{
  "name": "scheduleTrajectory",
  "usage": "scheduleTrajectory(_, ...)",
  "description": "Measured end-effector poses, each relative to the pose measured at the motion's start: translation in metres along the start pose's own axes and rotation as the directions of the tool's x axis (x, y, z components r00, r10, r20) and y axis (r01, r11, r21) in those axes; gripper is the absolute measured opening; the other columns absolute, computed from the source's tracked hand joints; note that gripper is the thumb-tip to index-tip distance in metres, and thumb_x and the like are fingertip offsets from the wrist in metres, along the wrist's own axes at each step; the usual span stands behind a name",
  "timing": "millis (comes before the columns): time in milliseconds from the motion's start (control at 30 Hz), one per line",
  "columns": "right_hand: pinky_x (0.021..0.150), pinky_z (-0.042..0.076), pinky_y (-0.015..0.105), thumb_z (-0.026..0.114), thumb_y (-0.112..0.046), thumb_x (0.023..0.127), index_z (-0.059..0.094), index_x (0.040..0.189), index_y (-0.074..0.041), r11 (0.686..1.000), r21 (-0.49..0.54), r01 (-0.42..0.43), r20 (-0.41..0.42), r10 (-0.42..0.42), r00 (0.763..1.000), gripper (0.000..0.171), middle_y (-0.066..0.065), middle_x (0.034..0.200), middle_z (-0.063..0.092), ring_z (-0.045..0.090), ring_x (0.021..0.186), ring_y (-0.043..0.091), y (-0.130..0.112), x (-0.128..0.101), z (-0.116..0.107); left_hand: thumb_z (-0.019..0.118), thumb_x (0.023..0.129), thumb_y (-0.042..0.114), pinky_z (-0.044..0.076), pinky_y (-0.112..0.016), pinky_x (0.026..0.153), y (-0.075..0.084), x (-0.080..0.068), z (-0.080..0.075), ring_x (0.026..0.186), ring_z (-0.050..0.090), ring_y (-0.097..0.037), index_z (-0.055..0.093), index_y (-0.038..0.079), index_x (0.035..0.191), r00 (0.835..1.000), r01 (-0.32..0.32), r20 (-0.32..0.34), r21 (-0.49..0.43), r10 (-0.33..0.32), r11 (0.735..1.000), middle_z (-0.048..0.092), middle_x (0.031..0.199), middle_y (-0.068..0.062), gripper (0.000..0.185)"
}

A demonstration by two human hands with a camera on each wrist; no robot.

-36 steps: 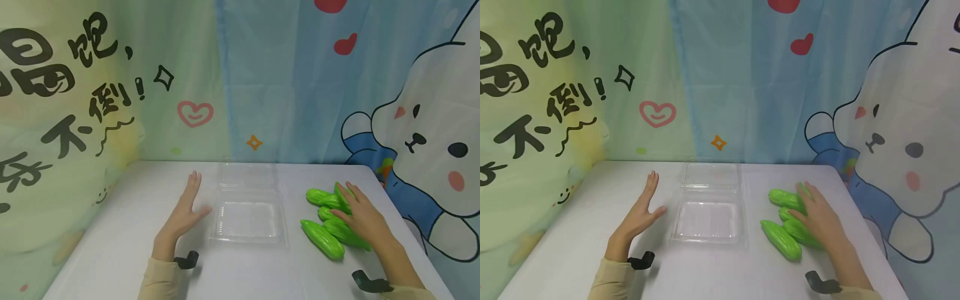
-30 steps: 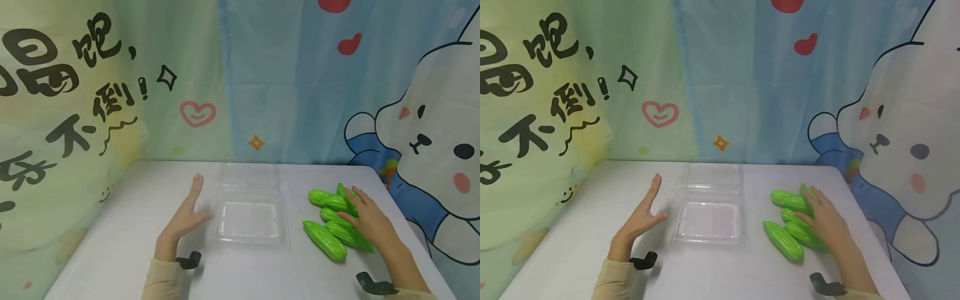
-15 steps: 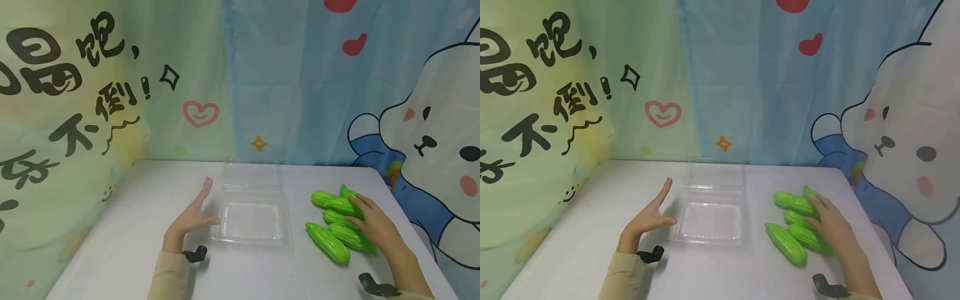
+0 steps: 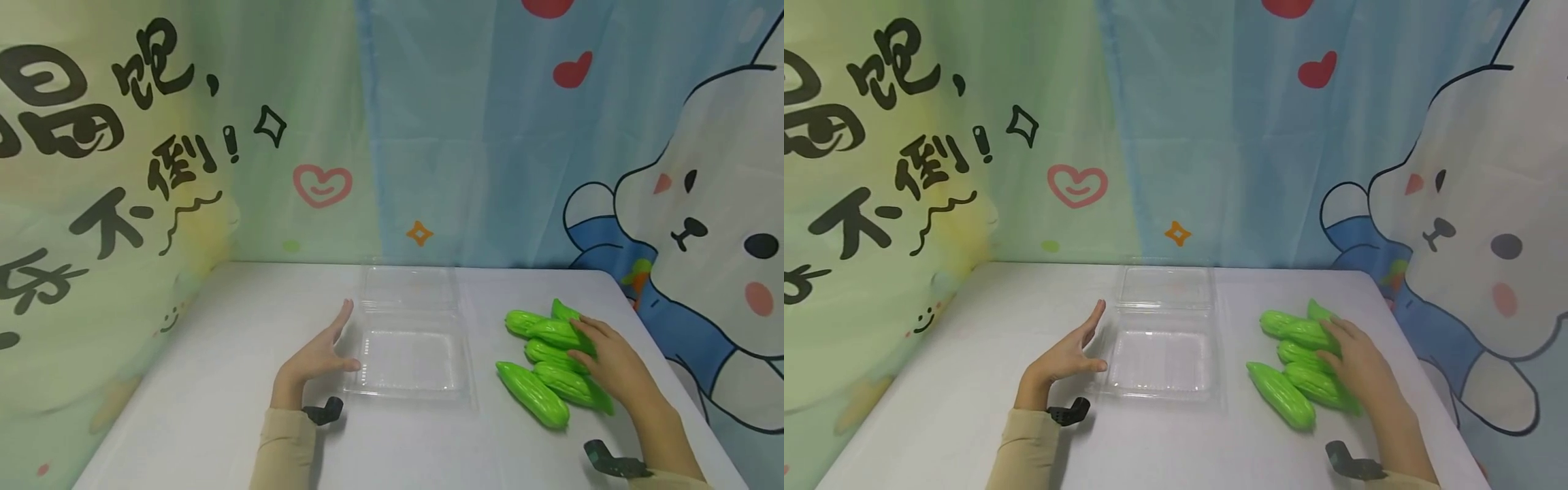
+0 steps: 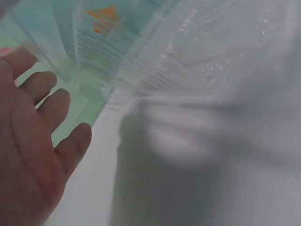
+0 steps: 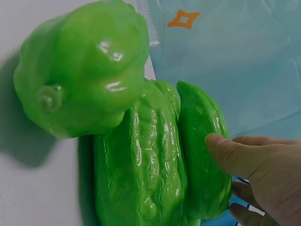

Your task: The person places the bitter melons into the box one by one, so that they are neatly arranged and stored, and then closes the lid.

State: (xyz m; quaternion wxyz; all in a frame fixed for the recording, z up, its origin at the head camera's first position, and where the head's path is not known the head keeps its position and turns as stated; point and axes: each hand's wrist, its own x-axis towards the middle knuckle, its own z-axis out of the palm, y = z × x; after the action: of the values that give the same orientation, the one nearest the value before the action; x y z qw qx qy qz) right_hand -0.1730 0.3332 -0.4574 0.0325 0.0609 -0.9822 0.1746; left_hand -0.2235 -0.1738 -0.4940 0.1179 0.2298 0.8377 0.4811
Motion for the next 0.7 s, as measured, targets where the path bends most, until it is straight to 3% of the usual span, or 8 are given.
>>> scheduleTrajectory(233,0.098,0.033,0.069,0.069,-0.016,0.084,0.041,0.139,0.003,1.000,0.005,-0.008,-0.030,0.008,1.000,0.064,0.033,0.140,0.037,0.036,0.123,0.054,0.0031,-0.0001,0.0020,0.083,0.071,0.020,0.013,-0.046,0.120,0.0006,0.0005,0.0041,0.147,0.004,-0.028,-0.001,0.020,0.154,1.000,0.025,0.015,-0.004,-0.024,1.000,-0.009,0.161,-0.007,0.118)
scheduleTrajectory(500,0.097,0.033,0.069,0.071,-0.016,0.082,0.040,0.139,0.003,1.000,-0.008,-0.022,-0.050,0.022,0.999,0.067,0.032,0.138,0.039,0.037,0.122,0.054,0.0067,-0.0014,0.0017,0.084,0.069,0.025,0.007,-0.047,0.120,-0.0013,0.0027,0.0072,0.148,-0.002,-0.025,0.000,0.018,0.154,0.999,0.029,0.020,0.006,-0.029,1.000,-0.006,0.161,-0.004,0.119)
scheduleTrajectory(700,0.097,0.034,0.068,0.071,-0.015,0.082,0.041,0.139,0.002,1.000,0.000,-0.022,-0.058,0.022,0.998,0.067,0.032,0.137,0.039,0.038,0.122,0.053,0.0074,0.0008,0.0034,0.084,0.069,0.027,0.008,-0.045,0.121,-0.0057,0.0008,0.0062,0.148,-0.001,-0.022,0.001,0.023,0.154,0.997,0.075,0.014,0.038,-0.076,0.996,-0.006,0.161,-0.002,0.119)
